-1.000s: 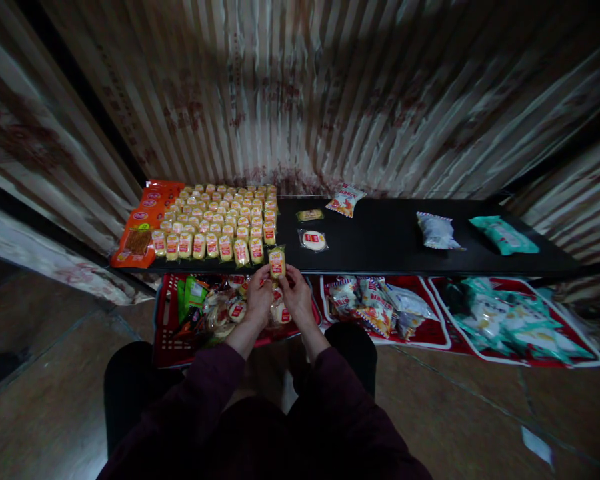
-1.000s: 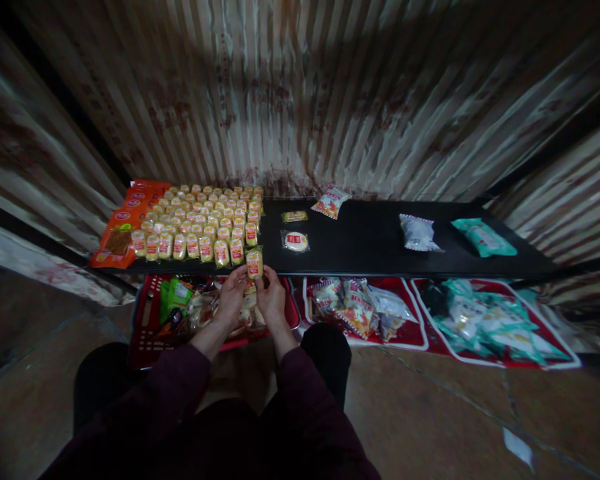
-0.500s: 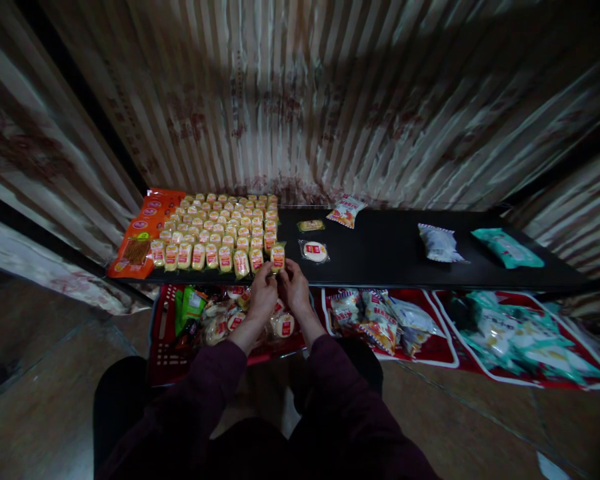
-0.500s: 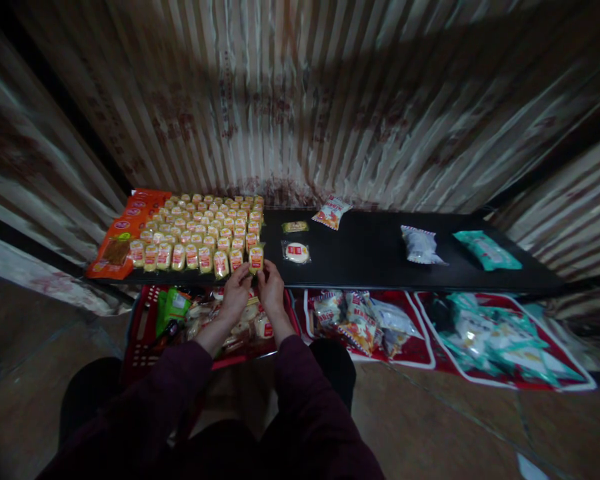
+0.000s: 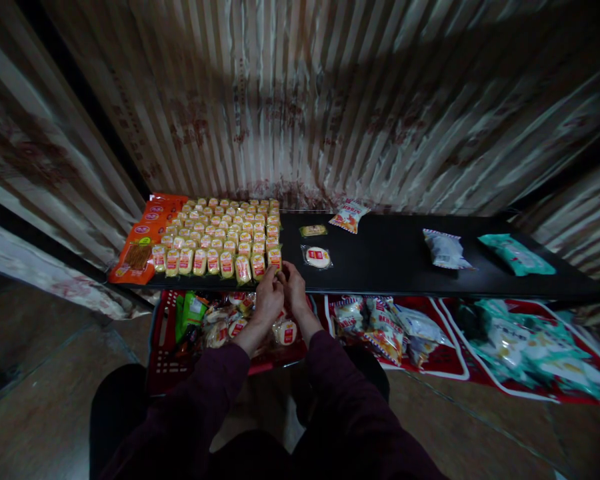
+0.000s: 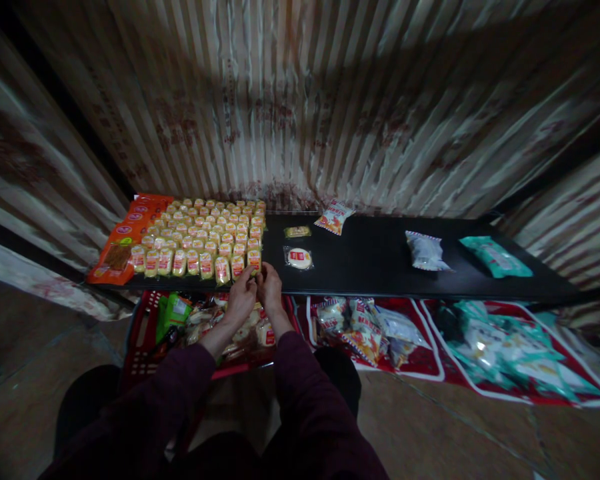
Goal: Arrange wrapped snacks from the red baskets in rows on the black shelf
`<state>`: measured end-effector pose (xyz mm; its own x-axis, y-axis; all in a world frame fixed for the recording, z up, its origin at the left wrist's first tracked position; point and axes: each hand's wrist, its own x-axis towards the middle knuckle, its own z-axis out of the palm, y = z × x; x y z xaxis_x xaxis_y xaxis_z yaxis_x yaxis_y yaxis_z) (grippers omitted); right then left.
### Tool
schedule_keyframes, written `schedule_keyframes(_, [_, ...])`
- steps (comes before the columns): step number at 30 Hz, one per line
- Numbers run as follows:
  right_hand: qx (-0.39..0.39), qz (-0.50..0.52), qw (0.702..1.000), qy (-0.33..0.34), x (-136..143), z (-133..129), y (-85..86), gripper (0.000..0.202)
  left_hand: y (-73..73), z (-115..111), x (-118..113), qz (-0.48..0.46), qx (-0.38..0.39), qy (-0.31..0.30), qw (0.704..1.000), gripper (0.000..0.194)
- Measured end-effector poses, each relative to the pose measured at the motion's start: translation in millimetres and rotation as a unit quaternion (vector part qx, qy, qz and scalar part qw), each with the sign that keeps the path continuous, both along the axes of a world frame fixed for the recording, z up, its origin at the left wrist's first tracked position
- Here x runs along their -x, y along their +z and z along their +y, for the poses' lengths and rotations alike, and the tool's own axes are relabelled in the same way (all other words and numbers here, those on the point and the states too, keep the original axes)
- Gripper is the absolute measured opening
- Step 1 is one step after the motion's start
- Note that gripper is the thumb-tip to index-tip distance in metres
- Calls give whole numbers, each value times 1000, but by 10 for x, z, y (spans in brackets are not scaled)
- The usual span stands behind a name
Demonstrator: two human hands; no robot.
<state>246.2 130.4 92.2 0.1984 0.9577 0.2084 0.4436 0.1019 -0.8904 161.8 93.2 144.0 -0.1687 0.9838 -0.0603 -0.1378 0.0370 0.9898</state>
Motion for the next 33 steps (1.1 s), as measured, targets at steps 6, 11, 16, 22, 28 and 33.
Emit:
schedule_keyframes(6, [-12, -6, 1000, 11, 13, 15, -24, 34, -35, 31, -9, 17, 12, 5, 1000, 36])
schedule_keyframes(11, [-4, -69, 997, 25, 3, 14, 17, 34, -31, 46, -2, 29, 8, -2, 1000, 34])
schedule_keyframes(16, [15, -172, 985, -13, 10, 12, 28, 33, -65, 54, 41, 5, -3, 5, 1000, 33])
schedule_keyframes(22, [-2, -175, 984, -20, 17, 15, -2, 35, -259, -47, 108, 55, -63, -36, 996, 39])
schedule_keyframes(28, [3, -167, 986, -2, 3, 34, -6, 32, -304, -95, 106, 98, -72, -46, 992, 42])
schedule_keyframes(33, [8, -160, 987, 1, -2, 71, -6, 34, -215, -41, 71, 85, -55, -44, 994, 40])
